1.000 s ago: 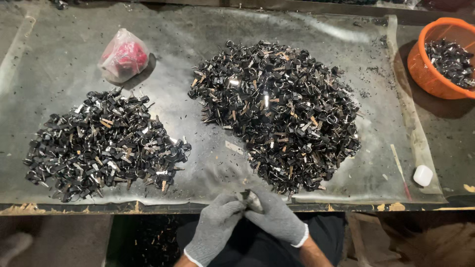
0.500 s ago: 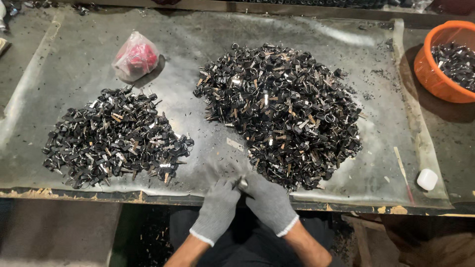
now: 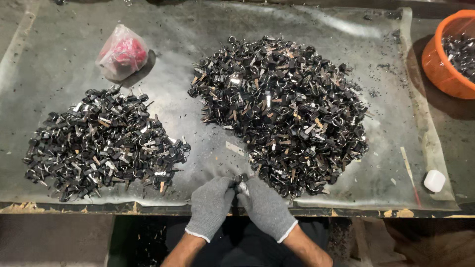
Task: The person, wearing gray gloves, picks small black metal components one at a time from a large pile on a work table and places selected pieces into a separate growing pile beside it, continuously sorting through the heap.
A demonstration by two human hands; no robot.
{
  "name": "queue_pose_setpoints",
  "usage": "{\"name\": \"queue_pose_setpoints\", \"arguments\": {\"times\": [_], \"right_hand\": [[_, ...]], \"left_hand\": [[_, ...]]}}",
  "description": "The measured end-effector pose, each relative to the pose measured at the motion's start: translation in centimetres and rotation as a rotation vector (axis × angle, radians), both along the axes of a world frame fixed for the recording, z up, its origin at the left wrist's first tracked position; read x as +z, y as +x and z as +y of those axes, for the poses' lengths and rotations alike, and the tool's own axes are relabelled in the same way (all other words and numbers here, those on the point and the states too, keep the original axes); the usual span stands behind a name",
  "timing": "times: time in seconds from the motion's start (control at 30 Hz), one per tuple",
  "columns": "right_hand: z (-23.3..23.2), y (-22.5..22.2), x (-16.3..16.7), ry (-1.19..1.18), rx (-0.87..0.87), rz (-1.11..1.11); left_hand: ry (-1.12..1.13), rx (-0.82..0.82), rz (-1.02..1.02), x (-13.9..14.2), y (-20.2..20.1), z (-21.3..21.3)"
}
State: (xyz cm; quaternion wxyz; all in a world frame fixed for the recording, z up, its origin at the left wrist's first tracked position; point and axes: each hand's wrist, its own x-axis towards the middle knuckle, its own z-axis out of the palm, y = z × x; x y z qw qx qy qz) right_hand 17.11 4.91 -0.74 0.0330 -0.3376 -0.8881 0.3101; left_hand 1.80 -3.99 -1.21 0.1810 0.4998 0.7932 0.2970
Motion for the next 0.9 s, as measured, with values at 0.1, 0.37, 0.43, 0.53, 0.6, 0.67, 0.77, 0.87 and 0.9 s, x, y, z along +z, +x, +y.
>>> {"name": "queue_pose_setpoints", "arguments": {"times": [0.1,0.37,0.43,0.53,0.6,0.67,0.77,0.87,0.9], "right_hand": [[0.6,-0.2,0.3,-0.134,0.006,-0.050],[-0.8,-1.7,0.8,0.249,0.063,-0.336],[-0.3,-1.8,0.9,0.244,0.095,-0.316],[0.8,-0.9,1.3,0.321,0.164,-0.269],[1.2,-0.5,1.3,0.501,0.236,-0.216],[0.9,-0.5,1.3,0.541,0.220,-0.286],[0.0,-1.2,1.1,0.552,0.175,-0.377],[-0.9,-2.3,1.1,0.410,0.087,-0.525],[-1.1,-2.6,1.1,0.342,0.049,-0.586]], "left_hand": [[0.034,-0.054,0.058,-0.8,-0.1,-0.3],[0.127,-0.144,0.095,-2.1,0.0,-0.4],[0.163,-0.123,0.042,-2.2,-0.2,-0.4],[0.092,-0.090,0.032,-2.3,-0.5,-0.3],[0.051,-0.109,0.017,-2.4,-0.7,-0.1],[0.026,-0.156,0.017,-2.5,-0.9,0.0],[0.038,-0.211,0.043,-2.7,-1.4,0.3],[0.041,-0.226,0.048,-2.6,-1.4,0.1],[0.032,-0.226,0.057,-2.5,-1.2,0.0]]}}
